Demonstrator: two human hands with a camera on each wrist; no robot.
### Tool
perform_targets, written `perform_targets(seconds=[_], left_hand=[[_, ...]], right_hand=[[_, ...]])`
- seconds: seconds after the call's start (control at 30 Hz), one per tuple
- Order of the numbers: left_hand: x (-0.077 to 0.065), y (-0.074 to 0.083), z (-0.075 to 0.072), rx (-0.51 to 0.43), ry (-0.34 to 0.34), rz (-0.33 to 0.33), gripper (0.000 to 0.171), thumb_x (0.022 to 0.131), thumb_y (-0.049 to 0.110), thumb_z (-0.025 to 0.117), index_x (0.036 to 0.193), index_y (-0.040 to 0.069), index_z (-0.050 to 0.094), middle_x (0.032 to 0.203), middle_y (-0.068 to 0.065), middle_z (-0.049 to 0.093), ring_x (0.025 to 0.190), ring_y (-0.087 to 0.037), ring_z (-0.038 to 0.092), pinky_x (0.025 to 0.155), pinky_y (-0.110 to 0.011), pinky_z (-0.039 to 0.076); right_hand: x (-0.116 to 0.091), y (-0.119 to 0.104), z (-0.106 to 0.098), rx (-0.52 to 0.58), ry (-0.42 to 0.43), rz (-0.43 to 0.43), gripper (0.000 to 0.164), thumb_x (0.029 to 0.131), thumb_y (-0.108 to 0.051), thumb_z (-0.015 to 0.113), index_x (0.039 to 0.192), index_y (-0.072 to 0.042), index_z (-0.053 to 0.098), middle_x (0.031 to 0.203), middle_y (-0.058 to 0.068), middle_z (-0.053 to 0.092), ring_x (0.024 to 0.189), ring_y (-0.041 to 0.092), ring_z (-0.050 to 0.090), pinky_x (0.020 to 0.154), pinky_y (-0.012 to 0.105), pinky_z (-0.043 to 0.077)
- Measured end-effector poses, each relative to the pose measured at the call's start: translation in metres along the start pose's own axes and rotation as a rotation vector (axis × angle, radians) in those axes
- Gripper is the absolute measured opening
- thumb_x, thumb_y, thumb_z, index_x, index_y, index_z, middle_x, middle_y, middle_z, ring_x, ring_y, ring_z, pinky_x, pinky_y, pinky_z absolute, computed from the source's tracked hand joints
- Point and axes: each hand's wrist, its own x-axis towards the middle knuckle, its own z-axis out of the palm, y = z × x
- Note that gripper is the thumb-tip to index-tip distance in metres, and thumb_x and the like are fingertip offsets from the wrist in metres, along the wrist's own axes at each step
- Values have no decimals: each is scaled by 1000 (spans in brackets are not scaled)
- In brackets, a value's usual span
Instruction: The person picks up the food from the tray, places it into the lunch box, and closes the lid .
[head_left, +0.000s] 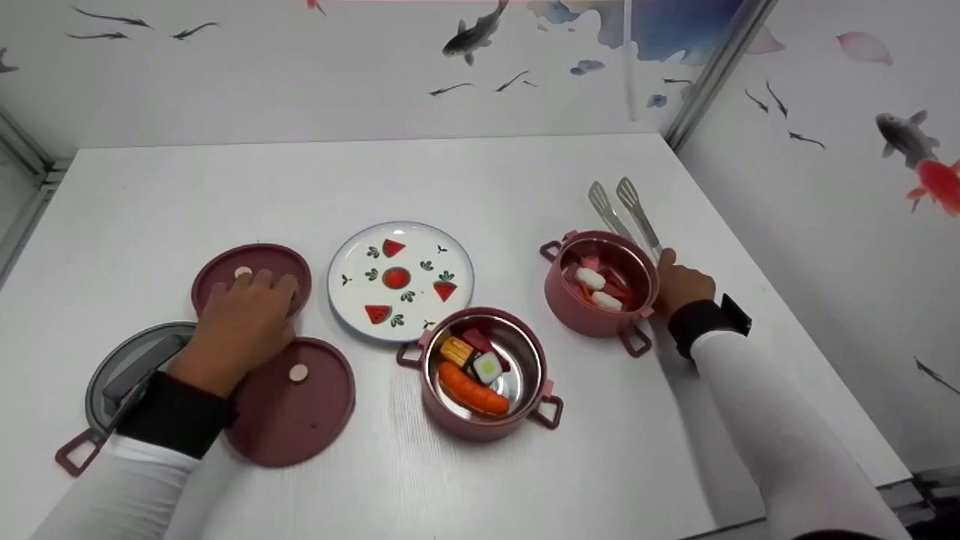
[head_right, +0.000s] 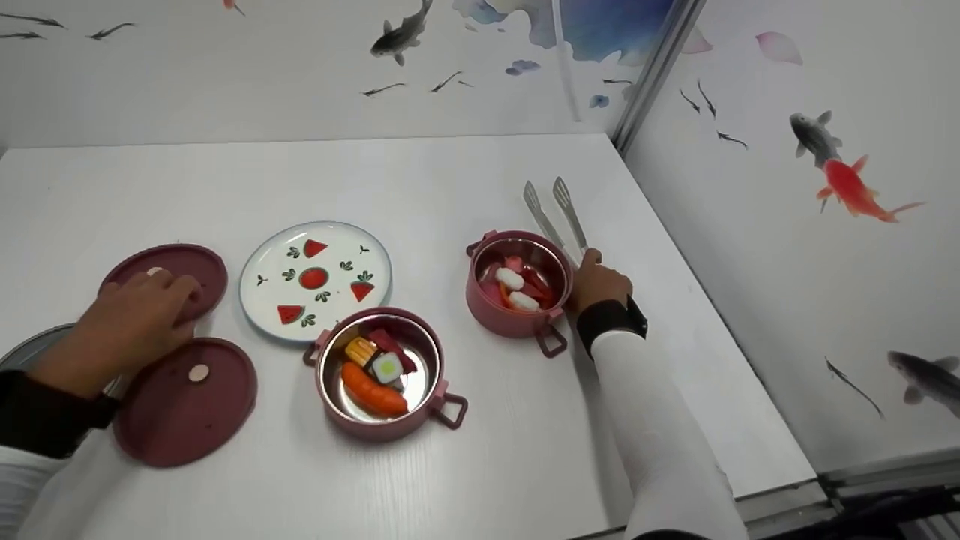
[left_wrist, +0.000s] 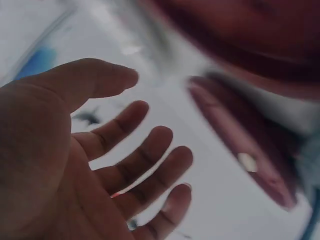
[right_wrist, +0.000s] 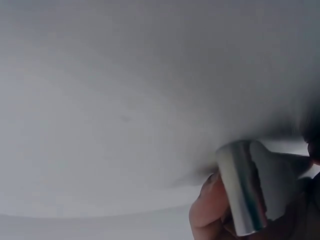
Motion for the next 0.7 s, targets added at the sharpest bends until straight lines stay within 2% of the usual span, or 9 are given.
perform_targets(seconds=[0.17,0.3,0.37,0.53,0.7], left_hand=[[-5,-26,19,133,-1,35,27,90,-2,67,117,-5,64,107,-32,67,105,-50,62,83,-70,52],[-7,-35,20,189,-32,52,27,90,-2,69,117,-3,65,103,-30,71,97,-48,68,84,-69,53],[-7,-37,18,208,-27,81,26,88,-1,72,114,-3,66,97,-27,73,90,-45,70,81,-67,54],[-11,-37,11,210,73,159,23,86,0,77,106,-2,65,88,-22,72,81,-40,70,70,-59,60],[-15,-24,-10,201,205,163,25,84,-3,78,106,-3,65,96,-23,71,83,-40,70,62,-54,61]], right_hand=[[7,-10,-7,-3,-31,-3,38,98,-18,48,117,12,35,93,40,69,84,56,70,72,66,59],[8,-20,-12,-11,-72,-27,47,98,-19,50,124,16,34,92,38,70,82,53,71,71,64,60],[6,-20,-12,-8,-96,-34,51,98,-20,50,127,19,33,90,38,70,80,52,72,70,63,60],[1,-9,-4,10,-145,-25,56,100,-28,47,127,18,32,88,36,70,79,50,72,70,63,59],[5,3,1,30,-144,-14,60,99,-34,48,128,16,31,90,35,70,80,51,71,70,64,58]])
